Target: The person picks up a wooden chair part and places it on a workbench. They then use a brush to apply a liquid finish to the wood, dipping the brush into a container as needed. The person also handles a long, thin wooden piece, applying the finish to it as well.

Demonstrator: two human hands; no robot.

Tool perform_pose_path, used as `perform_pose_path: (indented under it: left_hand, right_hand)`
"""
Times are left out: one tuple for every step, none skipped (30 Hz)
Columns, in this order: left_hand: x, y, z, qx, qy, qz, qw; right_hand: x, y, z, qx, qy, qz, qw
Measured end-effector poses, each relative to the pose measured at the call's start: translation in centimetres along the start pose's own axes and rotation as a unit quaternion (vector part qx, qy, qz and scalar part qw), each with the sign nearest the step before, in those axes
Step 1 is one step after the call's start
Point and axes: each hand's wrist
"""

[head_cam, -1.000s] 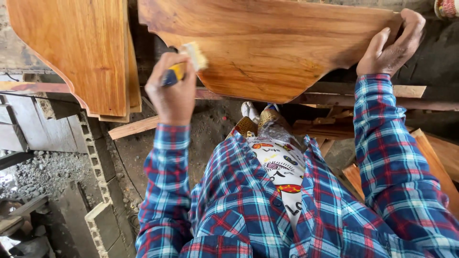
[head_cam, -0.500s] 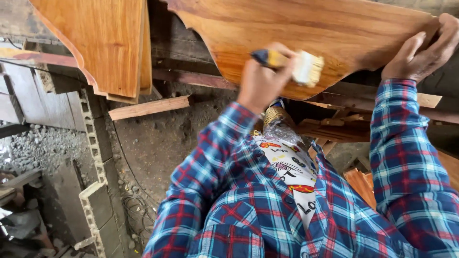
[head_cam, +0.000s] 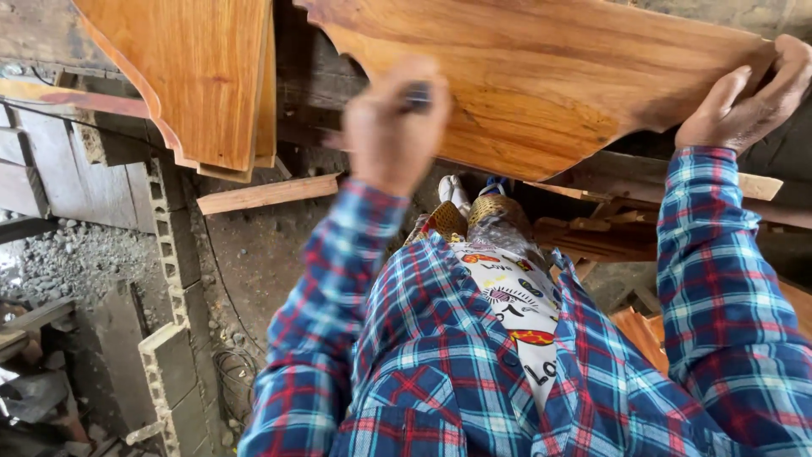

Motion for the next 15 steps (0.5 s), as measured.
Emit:
perform_pose_path:
  left_hand:
    - [0.5, 1.7, -1.3, 0.029, -0.073, -0.021, 0.997]
    - [0.9, 3.4, -2.6, 0.056, -0.145, -0.043, 0.987]
    - [1.6, 5.1, -3.5, 0.053, -0.143, -0.04, 0.987]
    - [2.1, 6.9, -4.4, 0.095, -0.193, -0.047, 0.976]
    - [2.7, 8.7, -5.4, 0.136, -0.241, -0.054, 0.959]
    - [3.2, 8.8, -6.3, 0.136, -0.24, -0.055, 0.96]
    - [3.8, 9.0, -7.3, 0.143, -0.26, -0.052, 0.954]
    - [4.4, 9.1, -8.2, 0.151, -0.282, -0.049, 0.946]
    - [3.4, 7.9, -7.2, 0.152, -0.283, -0.048, 0.946]
    - [2.8, 6.7, -6.0, 0.182, -0.263, 0.019, 0.947]
    - [2.1, 5.5, -4.8, 0.211, -0.241, 0.086, 0.944]
    - [2.1, 2.7, -4.3, 0.209, -0.24, 0.085, 0.944]
    - [2.1, 0.1, -3.7, 0.17, -0.188, 0.095, 0.963]
    - [2.0, -2.5, -3.3, 0.134, -0.138, 0.104, 0.976]
    - [1.0, -4.2, -1.8, 0.135, -0.138, 0.1, 0.976]
  right_hand:
    - [0.3, 0.5, -0.3, 0.008, 0.013, -0.014, 1.0]
    - [0.7, 1.0, -0.7, 0.015, 0.026, -0.027, 0.999]
    - [1.0, 1.7, -0.9, 0.011, 0.024, -0.026, 0.999]
    - [1.4, 2.3, -1.0, 0.017, 0.023, -0.044, 0.999]
    - [1.7, 3.0, -1.2, 0.022, 0.021, -0.062, 0.998]
    - [1.6, 2.9, -1.2, 0.022, 0.022, -0.061, 0.998]
    - [1.5, 2.9, -1.2, 0.029, 0.029, -0.05, 0.998]
    - [1.6, 2.8, -1.0, 0.039, 0.035, -0.041, 0.998]
    - [2.0, 4.1, -1.6, 0.04, 0.034, -0.041, 0.998]
    - [2.8, 5.3, -2.0, 0.027, 0.042, -0.049, 0.998]
    - [3.5, 6.5, -2.4, 0.014, 0.049, -0.057, 0.997]
    - [3.4, 6.3, -2.5, 0.012, 0.051, -0.058, 0.997]
    - [3.3, 6.0, -2.5, 0.008, 0.059, -0.062, 0.996]
    - [3.1, 5.8, -2.3, 0.009, 0.068, -0.066, 0.995]
    - [2.7, 5.3, -2.1, 0.01, 0.072, -0.067, 0.995]
Point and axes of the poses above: each hand's wrist, its own x-axis away from the middle knuckle, its own z-axis out of the back of the hand, y = z × x, and after that the axes turned 2 degrees about -z, right-handed
